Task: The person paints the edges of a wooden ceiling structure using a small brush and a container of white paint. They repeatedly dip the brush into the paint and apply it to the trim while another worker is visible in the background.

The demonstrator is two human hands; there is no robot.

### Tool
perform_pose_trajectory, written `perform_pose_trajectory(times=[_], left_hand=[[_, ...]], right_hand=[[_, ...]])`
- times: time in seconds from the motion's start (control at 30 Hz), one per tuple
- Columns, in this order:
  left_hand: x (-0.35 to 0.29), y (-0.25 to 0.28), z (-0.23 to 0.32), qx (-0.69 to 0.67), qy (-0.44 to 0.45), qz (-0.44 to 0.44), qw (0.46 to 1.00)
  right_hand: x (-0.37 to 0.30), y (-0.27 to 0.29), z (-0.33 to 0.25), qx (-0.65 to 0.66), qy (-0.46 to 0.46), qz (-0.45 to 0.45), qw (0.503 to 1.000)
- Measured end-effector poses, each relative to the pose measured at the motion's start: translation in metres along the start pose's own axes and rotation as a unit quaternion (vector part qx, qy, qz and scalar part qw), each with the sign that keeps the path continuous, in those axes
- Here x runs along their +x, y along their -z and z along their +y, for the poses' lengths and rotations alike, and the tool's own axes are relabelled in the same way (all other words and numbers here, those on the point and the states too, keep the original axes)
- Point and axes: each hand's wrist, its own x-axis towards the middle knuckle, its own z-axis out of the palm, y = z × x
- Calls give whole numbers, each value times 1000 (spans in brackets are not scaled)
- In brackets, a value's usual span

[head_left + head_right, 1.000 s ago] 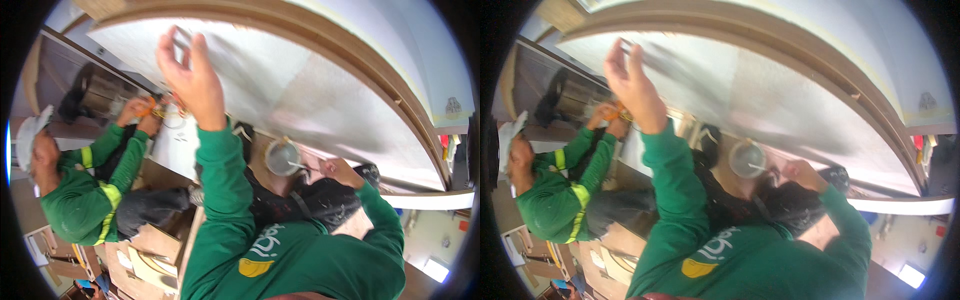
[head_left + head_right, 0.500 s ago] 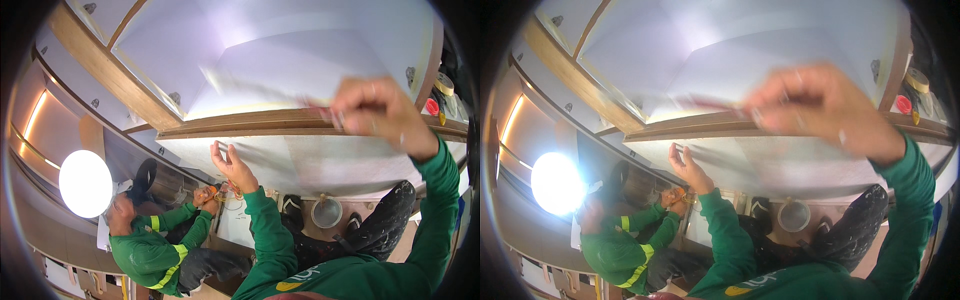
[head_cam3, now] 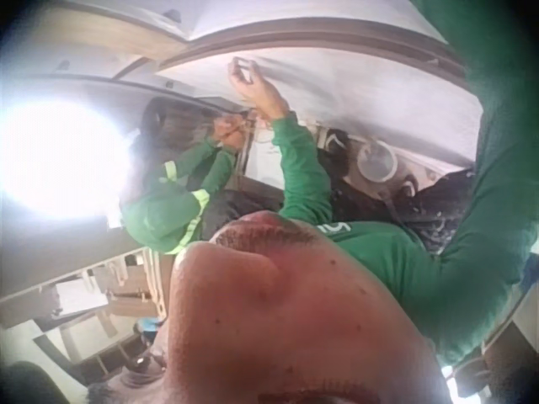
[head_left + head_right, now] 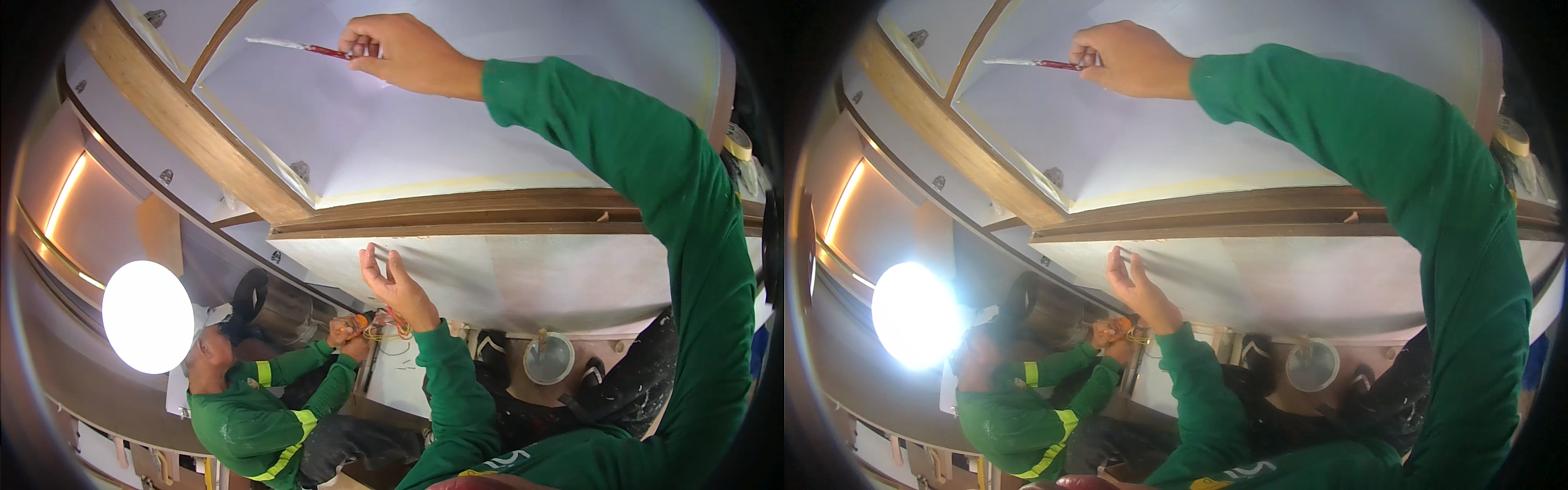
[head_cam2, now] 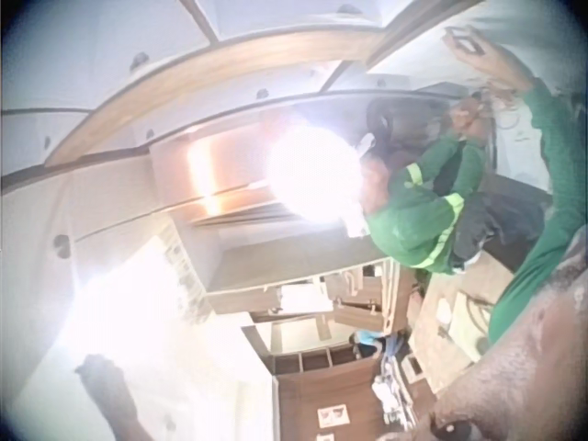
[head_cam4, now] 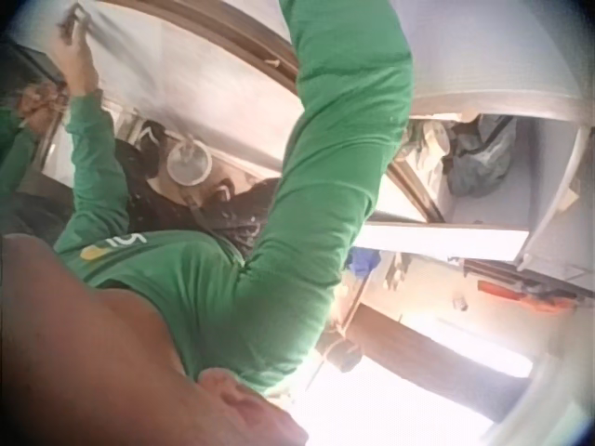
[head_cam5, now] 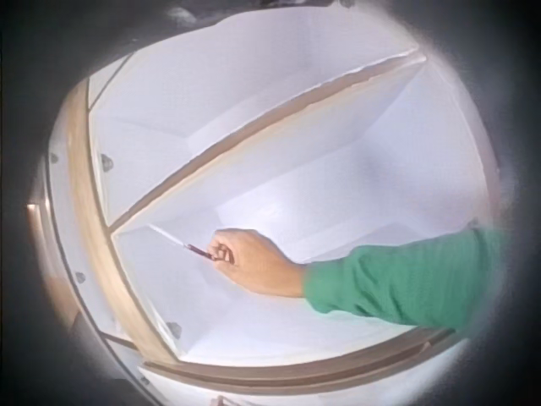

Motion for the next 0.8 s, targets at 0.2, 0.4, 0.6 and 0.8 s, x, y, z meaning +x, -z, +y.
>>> perform_pose_trajectory(times=[0.2,0.4,0.6,0.8], left_hand=[[-2,-3,5,0,3,11,1000],[-2,-3,6,-13,0,4,1000],[-3,-4,5,-17,6,7,1000],[-4,-7,8,-2,0,7,1000]], right_hand=[[28,-42,11,-33,57,48,997],[32,-61,22,1,50,57,997],[37,-67,29,14,77,91,993],[46,-68,31,4,91,101,991]])
